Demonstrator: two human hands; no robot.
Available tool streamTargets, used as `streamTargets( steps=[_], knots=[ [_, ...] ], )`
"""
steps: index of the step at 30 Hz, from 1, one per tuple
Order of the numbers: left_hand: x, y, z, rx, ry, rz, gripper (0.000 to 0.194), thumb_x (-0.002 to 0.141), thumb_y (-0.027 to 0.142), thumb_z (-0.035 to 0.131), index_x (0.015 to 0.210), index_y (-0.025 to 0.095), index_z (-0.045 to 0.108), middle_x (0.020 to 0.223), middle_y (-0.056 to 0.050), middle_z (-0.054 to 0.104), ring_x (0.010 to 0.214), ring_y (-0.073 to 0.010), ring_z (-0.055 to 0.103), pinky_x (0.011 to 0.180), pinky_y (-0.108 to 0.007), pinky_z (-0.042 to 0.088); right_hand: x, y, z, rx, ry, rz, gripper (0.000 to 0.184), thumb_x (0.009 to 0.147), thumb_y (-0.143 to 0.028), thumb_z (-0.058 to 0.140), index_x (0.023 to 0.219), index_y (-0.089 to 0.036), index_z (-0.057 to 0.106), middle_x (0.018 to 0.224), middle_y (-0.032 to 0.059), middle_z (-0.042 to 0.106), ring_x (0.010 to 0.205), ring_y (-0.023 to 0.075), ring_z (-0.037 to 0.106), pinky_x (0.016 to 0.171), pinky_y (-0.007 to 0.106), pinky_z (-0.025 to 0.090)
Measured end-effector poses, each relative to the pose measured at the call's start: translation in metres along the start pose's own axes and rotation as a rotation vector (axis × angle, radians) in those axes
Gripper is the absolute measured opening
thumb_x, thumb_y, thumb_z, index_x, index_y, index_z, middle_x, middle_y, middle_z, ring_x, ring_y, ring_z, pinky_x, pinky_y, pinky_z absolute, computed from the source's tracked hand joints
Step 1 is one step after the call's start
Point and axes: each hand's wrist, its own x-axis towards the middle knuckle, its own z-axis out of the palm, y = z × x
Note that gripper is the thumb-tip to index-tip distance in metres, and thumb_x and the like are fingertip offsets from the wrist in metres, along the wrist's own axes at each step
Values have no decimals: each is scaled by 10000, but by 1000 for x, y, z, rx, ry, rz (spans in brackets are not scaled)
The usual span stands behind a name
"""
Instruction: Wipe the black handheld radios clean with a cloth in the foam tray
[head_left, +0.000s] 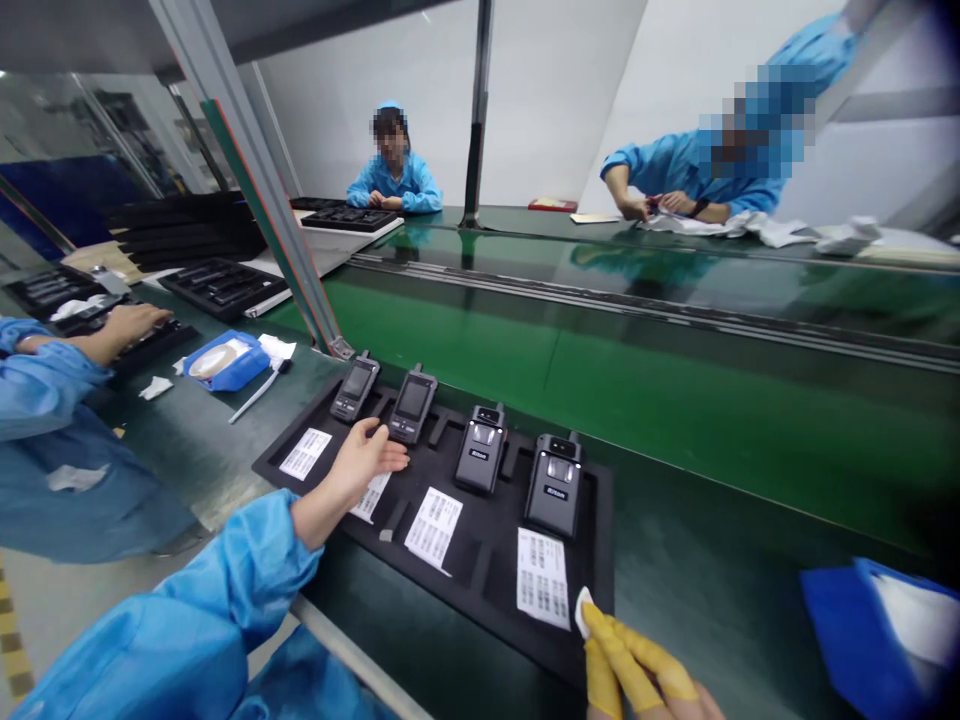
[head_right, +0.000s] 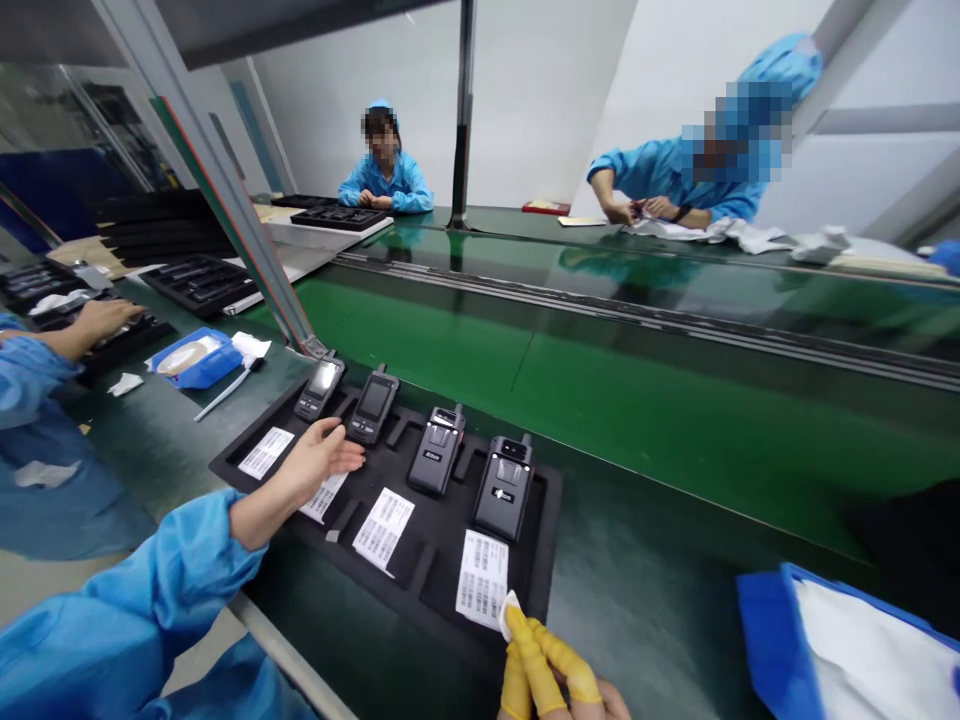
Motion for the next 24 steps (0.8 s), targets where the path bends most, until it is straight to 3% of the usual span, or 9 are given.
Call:
streamTargets(
  steps=[4,6,9,12,14,16,20,22,24],
  knots=[
    [-34,-5,26,210,-68,206,710,723,314,739,1331,206,389,809,-5,615,683,-178,635,707,-310,492,-2,1,3,15,24,-20,353,836,-201,622,1181,-276,624,812,26,682,620,123,586,656,284,369],
    [-47,-8,47,457,-139,306,868,590,357,822,1349,223,422,972,-66,617,850,-269,645,789,-366,464,-4,4,5,18,32,-54,346,845,-211,609,1186,-268,621,800,27,675,628,128,586,659,286,375],
    [-53,-9,75,707,-180,340,976,532,311,845,1395,209,399,1146,-161,562,1105,-421,541,895,-441,399,-6,7,4,31,48,-54,363,828,-193,629,1184,-266,625,793,25,673,633,133,588,670,290,375],
    [-47,-8,83,607,-185,282,984,549,207,819,1419,221,360,1183,-166,549,1181,-431,484,935,-442,376,-5,7,0,32,40,-31,379,806,-163,653,1170,-266,634,805,27,673,641,136,591,683,293,379],
    [-42,-5,80,493,-211,236,965,608,229,787,1441,225,299,1148,-145,576,1134,-380,537,915,-421,409,-4,4,-1,32,23,-25,358,808,-162,647,1152,-263,642,815,28,670,649,138,592,699,299,387],
    [-37,-2,77,340,-261,148,821,725,281,697,1429,177,287,1045,-130,618,989,-302,626,844,-389,471,-2,0,-2,50,17,-22,310,818,-171,636,1116,-253,657,823,32,667,656,138,590,706,302,390],
    [-31,3,86,-16,-385,-66,339,895,312,440,1120,76,534,882,-130,649,738,-169,663,725,-287,531,5,-8,-1,106,43,-15,260,828,-159,618,1070,-241,668,820,28,661,668,135,590,703,296,392],
    [-29,2,94,-171,-414,-146,302,912,341,405,942,93,575,865,-137,653,683,-143,648,686,-256,535,8,-10,-2,116,45,-5,259,826,-143,612,1062,-234,668,825,28,658,672,132,590,705,295,399],
    [-29,-1,99,-298,-412,-205,329,923,377,385,883,107,570,856,-137,654,646,-137,635,644,-251,538,9,-10,-2,115,37,8,242,825,-133,609,1043,-219,670,838,36,656,682,132,592,706,293,407]
  ],
)
